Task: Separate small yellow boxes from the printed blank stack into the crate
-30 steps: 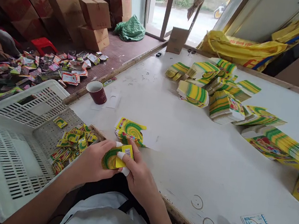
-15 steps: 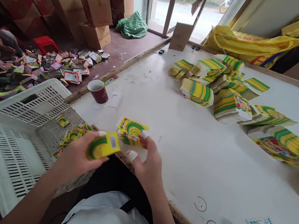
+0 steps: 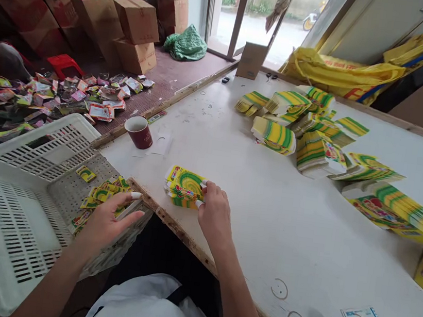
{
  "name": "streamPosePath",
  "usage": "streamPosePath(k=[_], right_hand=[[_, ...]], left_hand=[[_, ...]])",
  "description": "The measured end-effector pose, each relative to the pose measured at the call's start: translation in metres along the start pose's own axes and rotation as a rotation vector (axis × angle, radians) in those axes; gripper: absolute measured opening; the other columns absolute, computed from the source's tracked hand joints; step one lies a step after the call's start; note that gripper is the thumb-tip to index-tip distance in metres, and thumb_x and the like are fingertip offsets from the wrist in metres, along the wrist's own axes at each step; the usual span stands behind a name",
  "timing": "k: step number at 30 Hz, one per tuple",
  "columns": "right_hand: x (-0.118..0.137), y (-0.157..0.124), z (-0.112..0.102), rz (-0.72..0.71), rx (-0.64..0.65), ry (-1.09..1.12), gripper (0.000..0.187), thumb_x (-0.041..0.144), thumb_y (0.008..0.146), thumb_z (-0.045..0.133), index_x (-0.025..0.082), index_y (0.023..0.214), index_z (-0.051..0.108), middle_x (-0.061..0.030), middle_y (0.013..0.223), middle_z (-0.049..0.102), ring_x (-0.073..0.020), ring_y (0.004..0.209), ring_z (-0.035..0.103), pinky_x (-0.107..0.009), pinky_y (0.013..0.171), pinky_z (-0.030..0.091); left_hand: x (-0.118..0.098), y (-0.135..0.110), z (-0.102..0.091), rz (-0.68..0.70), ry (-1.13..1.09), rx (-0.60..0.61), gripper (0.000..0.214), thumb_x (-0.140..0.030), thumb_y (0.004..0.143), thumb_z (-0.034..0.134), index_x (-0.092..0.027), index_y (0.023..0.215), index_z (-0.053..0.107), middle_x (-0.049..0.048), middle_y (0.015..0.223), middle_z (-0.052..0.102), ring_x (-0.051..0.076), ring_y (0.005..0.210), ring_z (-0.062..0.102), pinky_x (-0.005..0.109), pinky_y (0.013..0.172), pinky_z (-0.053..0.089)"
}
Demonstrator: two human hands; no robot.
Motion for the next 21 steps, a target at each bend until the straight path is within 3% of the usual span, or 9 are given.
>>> streamPosePath(k=[8, 11, 13, 15, 18, 21], right_hand=[[0.002, 0.004, -0.007, 0.024, -0.036, 0.079, 0.042, 0.004, 0.068, 0.046, 0.021, 0.106, 0.046, -0.0047, 0.089, 0.061, -0.0222, 0.082, 0.059, -0.037, 0.072, 0.05], [0.007, -0.004, -0.017, 0.064, -0.084, 0.319, 0.039, 0.009, 0.072, 0.05, 0.024, 0.107, 0.041, -0.0007, 0.086, 0.057, -0.0182, 0.074, 0.058, -0.034, 0.067, 0.051], [0.017, -0.013, -0.018, 0.059, -0.052, 0.523, 0.038, 0.011, 0.074, 0.053, 0.025, 0.107, 0.04, 0.0003, 0.087, 0.056, -0.0165, 0.075, 0.059, -0.032, 0.069, 0.052], [0.036, -0.026, -0.012, 0.028, 0.08, 0.681, 0.036, 0.01, 0.076, 0.054, 0.026, 0.106, 0.041, 0.0001, 0.09, 0.058, -0.015, 0.078, 0.06, -0.03, 0.071, 0.052], [0.065, -0.048, 0.006, 0.027, 0.313, 0.894, 0.032, 0.013, 0.08, 0.057, 0.026, 0.106, 0.044, 0.0013, 0.088, 0.057, -0.0131, 0.077, 0.058, -0.026, 0.069, 0.051], [0.08, -0.061, 0.016, 0.077, 0.35, 1.004, 0.038, 0.022, 0.078, 0.068, 0.025, 0.11, 0.046, 0.0009, 0.09, 0.056, -0.0139, 0.08, 0.056, -0.027, 0.072, 0.051]], left_hand=[[-0.018, -0.006, 0.029, -0.02, -0.19, 0.154, 0.031, -0.036, 0.079, 0.067, -0.02, 0.106, 0.068, 0.0089, 0.104, 0.074, 0.025, 0.098, 0.068, 0.043, 0.091, 0.053], [-0.022, -0.011, 0.045, -0.069, -0.352, 0.235, 0.037, -0.038, 0.078, 0.072, -0.02, 0.11, 0.065, 0.0088, 0.106, 0.072, 0.024, 0.099, 0.067, 0.043, 0.093, 0.053], [-0.03, -0.013, 0.054, -0.076, -0.584, 0.25, 0.055, -0.046, 0.071, 0.078, -0.02, 0.117, 0.061, 0.0109, 0.115, 0.069, 0.025, 0.104, 0.066, 0.042, 0.094, 0.053], [-0.04, -0.012, 0.06, -0.086, -0.854, 0.221, 0.066, -0.061, 0.07, 0.074, -0.02, 0.12, 0.058, 0.0129, 0.121, 0.066, 0.028, 0.112, 0.063, 0.042, 0.093, 0.053], [-0.053, -0.007, 0.058, -0.138, -1.119, 0.086, 0.063, -0.075, 0.08, 0.048, -0.022, 0.112, 0.06, 0.0116, 0.11, 0.068, 0.029, 0.111, 0.062, 0.044, 0.091, 0.054], [-0.064, 0.001, 0.048, -0.148, -1.226, -0.086, 0.054, -0.073, 0.085, 0.037, -0.024, 0.091, 0.056, 0.0045, 0.082, 0.061, 0.023, 0.088, 0.064, 0.04, 0.083, 0.055]])
Point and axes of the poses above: each hand's wrist, its own y-axis towards the middle knuckle, its own z-axis out of the palm, x = y × z, the point moved 7 cm from there along y, towards the middle knuckle
